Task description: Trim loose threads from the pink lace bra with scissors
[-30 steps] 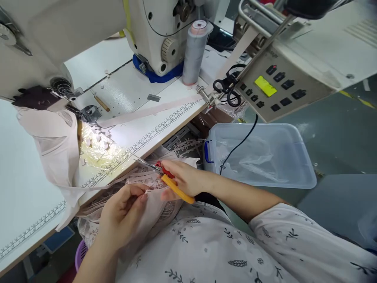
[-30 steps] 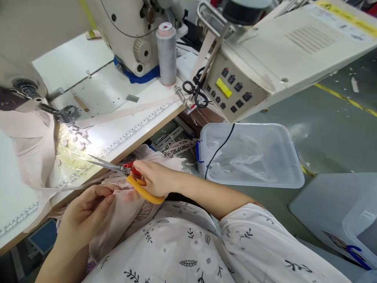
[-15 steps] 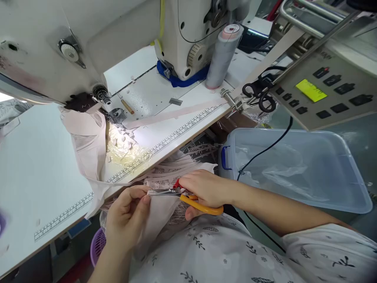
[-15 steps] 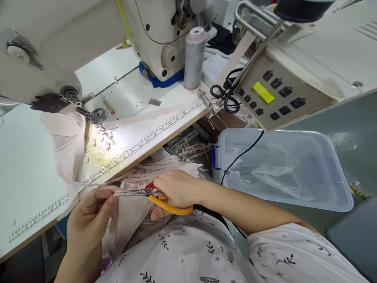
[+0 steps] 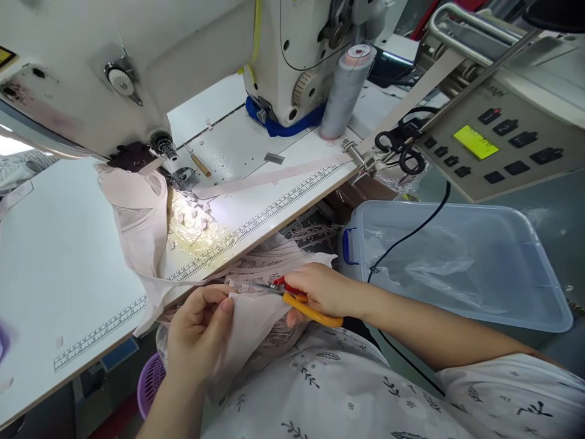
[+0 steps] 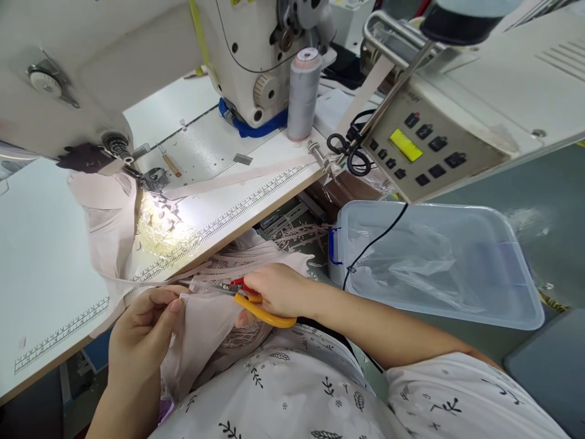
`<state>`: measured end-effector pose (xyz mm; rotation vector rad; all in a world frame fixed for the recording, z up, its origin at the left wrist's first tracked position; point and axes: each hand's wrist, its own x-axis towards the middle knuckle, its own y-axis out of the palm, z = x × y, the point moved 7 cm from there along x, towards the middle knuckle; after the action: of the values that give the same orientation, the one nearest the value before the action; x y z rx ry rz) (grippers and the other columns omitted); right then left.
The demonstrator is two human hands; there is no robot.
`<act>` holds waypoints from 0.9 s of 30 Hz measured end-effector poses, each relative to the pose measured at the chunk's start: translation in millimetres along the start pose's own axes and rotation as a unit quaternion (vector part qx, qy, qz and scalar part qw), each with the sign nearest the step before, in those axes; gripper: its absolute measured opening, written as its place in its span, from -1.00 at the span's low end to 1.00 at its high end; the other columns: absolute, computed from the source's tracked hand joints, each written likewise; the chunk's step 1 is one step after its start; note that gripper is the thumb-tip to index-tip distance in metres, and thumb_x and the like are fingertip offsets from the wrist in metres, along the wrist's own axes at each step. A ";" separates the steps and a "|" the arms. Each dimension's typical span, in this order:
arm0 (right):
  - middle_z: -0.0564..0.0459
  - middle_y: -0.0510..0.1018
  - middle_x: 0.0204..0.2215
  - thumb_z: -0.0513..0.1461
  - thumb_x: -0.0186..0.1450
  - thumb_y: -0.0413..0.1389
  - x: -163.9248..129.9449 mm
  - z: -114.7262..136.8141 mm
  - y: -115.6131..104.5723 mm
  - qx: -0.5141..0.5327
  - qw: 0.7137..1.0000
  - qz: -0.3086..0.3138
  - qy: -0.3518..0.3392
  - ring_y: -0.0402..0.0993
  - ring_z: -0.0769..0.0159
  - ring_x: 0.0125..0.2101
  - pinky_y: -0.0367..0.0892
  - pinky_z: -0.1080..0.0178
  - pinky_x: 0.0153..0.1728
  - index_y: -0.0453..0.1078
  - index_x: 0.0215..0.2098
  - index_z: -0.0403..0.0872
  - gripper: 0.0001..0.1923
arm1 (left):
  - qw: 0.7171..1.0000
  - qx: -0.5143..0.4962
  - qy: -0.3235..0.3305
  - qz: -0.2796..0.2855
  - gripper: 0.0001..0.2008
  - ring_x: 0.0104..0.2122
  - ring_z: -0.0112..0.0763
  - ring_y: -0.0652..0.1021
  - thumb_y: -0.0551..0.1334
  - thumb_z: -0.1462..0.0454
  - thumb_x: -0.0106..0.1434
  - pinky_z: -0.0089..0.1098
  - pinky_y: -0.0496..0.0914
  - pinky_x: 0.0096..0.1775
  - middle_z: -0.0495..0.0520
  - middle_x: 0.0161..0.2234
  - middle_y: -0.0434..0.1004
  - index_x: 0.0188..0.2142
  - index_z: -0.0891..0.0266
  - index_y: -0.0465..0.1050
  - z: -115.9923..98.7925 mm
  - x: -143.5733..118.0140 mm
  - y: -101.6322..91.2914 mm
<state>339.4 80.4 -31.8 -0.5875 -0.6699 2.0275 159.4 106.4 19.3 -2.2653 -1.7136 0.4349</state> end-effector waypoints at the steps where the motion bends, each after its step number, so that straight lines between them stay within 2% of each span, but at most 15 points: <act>1: 0.18 0.22 -0.64 -0.01 0.04 0.24 -1.1 0.1 -4.9 0.030 0.999 -0.022 0.003 0.08 0.44 -0.61 -0.02 0.35 -0.58 0.04 -0.60 -0.05 -0.53 | 1.000 0.000 0.003 0.001 -0.94 -0.35 -0.37 0.53 0.22 0.31 0.19 -0.46 0.41 -0.40 0.04 -0.33 0.55 -0.42 0.21 0.40 -0.7 0.0 0.0; 5: 0.22 0.16 -0.61 0.07 -0.08 0.28 -5.2 7.4 -17.5 0.141 0.986 -0.091 -0.024 0.05 0.45 -0.59 0.02 0.36 -0.58 0.06 -0.55 -0.04 -0.47 | 1.000 0.013 0.013 0.000 -0.94 -0.36 -0.40 0.53 0.22 0.31 0.18 -0.49 0.42 -0.40 0.04 -0.34 0.55 -0.43 0.20 0.39 -3.6 -0.1 -0.3; 12: 0.18 0.16 -0.55 0.02 0.07 0.20 -4.0 20.6 -20.4 0.170 0.965 -0.192 -0.061 0.06 0.43 -0.55 0.06 0.35 -0.53 -0.01 -0.52 -0.03 -0.53 | 1.000 -0.001 0.019 -0.009 -0.92 -0.38 -0.39 0.53 0.22 0.29 0.18 -0.49 0.42 -0.42 0.06 -0.35 0.56 -0.45 0.22 0.38 -5.8 -3.6 -0.2; 17: 0.21 0.13 -0.59 -0.10 0.10 0.17 -2.1 36.5 -8.4 0.188 0.973 -0.112 -0.080 0.01 0.46 -0.57 0.03 0.38 -0.56 -0.03 -0.55 -0.03 -0.59 | 0.999 0.027 0.019 -0.001 -0.89 -0.35 -0.32 0.55 0.17 0.25 0.23 -0.41 0.46 -0.38 0.10 -0.32 0.55 -0.40 0.22 0.37 0.3 -6.5 -0.5; 19: 0.20 0.14 -0.59 -0.12 0.13 0.13 -3.9 42.0 -7.7 0.210 0.971 -0.093 -0.068 0.03 0.46 -0.58 0.05 0.38 -0.57 -0.01 -0.55 -0.04 -0.64 | 0.997 0.050 0.060 -0.008 -0.92 -0.29 -0.29 0.56 0.13 0.27 0.26 -0.34 0.49 -0.28 0.12 -0.27 0.53 -0.28 0.21 0.37 -2.1 -10.2 -0.6; 21: 0.19 0.18 -0.58 -0.15 0.14 0.12 -6.4 47.5 -12.2 0.241 0.964 -0.099 -0.058 0.08 0.45 -0.57 0.09 0.37 -0.56 0.06 -0.53 -0.05 -0.70 | 0.984 0.094 0.150 -0.004 -0.73 -0.11 -0.20 0.52 0.15 0.28 0.25 -0.21 0.46 -0.11 0.21 -0.09 0.46 -0.04 0.19 0.28 -12.3 -20.4 3.2; 24: 0.16 0.22 -0.54 -0.19 0.16 0.10 -10.2 56.1 -23.1 0.328 0.935 -0.122 -0.063 0.13 0.45 -0.56 0.13 0.36 -0.54 0.15 -0.44 -0.07 -0.81 | 0.934 0.240 0.261 0.038 -0.25 0.14 -0.01 0.30 0.25 0.28 0.15 -0.03 0.31 0.06 0.36 0.17 0.18 0.25 0.18 -0.10 -22.0 -47.6 16.7; 25: 0.15 0.23 -0.52 -0.19 0.18 0.10 -11.6 59.4 -26.8 0.355 0.923 -0.129 -0.074 0.14 0.44 -0.55 0.15 0.35 -0.53 0.16 -0.42 -0.07 -0.82 | 0.915 0.296 0.270 0.049 -0.20 0.17 0.02 0.25 0.24 0.30 0.14 0.00 0.29 0.08 0.37 0.20 0.14 0.27 0.19 -0.18 -19.7 -57.1 19.1; 27: 0.14 0.22 -0.51 -0.17 0.21 0.09 -14.7 67.3 -32.9 0.391 0.903 -0.139 -0.111 0.16 0.42 -0.53 0.17 0.33 -0.51 0.15 -0.40 -0.05 -0.81 | 0.889 0.377 0.257 0.039 -0.24 0.16 0.01 0.27 0.16 0.36 0.16 0.01 0.31 0.06 0.38 0.20 0.16 0.28 0.22 -0.20 -9.5 -74.5 12.3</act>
<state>323.9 67.2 41.7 0.2073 -0.0155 1.8913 154.9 31.0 28.9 -1.6644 -0.9518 0.3775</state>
